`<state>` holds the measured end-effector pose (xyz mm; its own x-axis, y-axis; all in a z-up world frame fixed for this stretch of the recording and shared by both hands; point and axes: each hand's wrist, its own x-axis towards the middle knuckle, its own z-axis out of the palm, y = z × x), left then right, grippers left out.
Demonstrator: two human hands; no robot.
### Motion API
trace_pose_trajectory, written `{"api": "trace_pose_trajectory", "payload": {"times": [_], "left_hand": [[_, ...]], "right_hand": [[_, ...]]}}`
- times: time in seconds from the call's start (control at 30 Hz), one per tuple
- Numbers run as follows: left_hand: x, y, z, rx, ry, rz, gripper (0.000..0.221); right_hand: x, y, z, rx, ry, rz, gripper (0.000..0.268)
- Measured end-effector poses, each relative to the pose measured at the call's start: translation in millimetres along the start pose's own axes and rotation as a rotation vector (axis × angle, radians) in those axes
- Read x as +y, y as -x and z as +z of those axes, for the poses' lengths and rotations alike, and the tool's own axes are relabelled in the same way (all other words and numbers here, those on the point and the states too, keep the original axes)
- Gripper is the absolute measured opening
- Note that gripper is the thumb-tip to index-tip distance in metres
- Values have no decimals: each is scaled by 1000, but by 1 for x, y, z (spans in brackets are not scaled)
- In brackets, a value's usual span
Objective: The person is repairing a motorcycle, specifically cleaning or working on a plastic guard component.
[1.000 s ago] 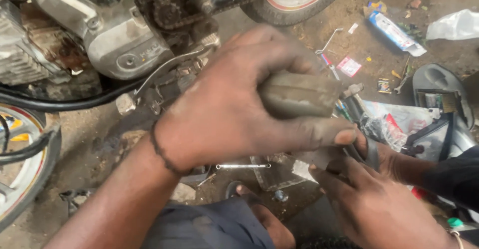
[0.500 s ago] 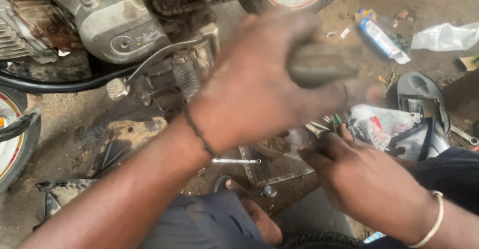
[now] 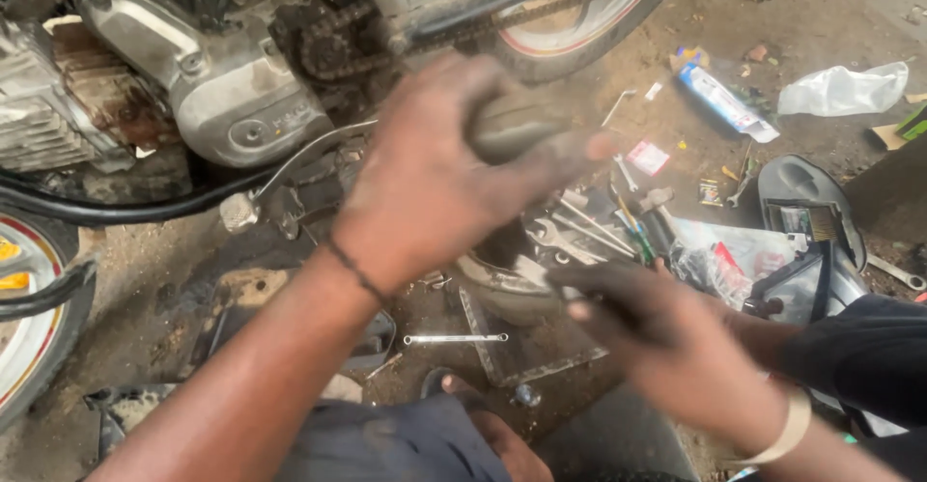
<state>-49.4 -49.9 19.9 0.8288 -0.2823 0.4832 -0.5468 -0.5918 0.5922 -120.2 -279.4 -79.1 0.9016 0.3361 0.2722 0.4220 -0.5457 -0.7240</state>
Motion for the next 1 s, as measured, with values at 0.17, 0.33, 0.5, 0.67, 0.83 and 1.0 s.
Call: {"api": "trace_pose_trajectory", "payload": {"times": [0.17,0.33,0.5,0.67,0.83,1.0], "left_hand": [[-9,1,-6,2,80,-128,52],[1,2,0,-18,32,-55,51],[1,-1,6,-27,29,61,53],[-8,-8,6,-23,14,122,59],[-12,-21,34,-96,129,206,67],[-9,-12,36,29,184,330,76]], "right_hand": [[55,23,-25,-153,-960,617,30],[57,26,-25,-284,-173,492,34],[61,22,-62,-359,-200,508,30],[67,31,-99,-453,-1114,647,43],[105,70,-74,-9,-991,419,28],[73,25,-64,-153,-296,196,20]]}}
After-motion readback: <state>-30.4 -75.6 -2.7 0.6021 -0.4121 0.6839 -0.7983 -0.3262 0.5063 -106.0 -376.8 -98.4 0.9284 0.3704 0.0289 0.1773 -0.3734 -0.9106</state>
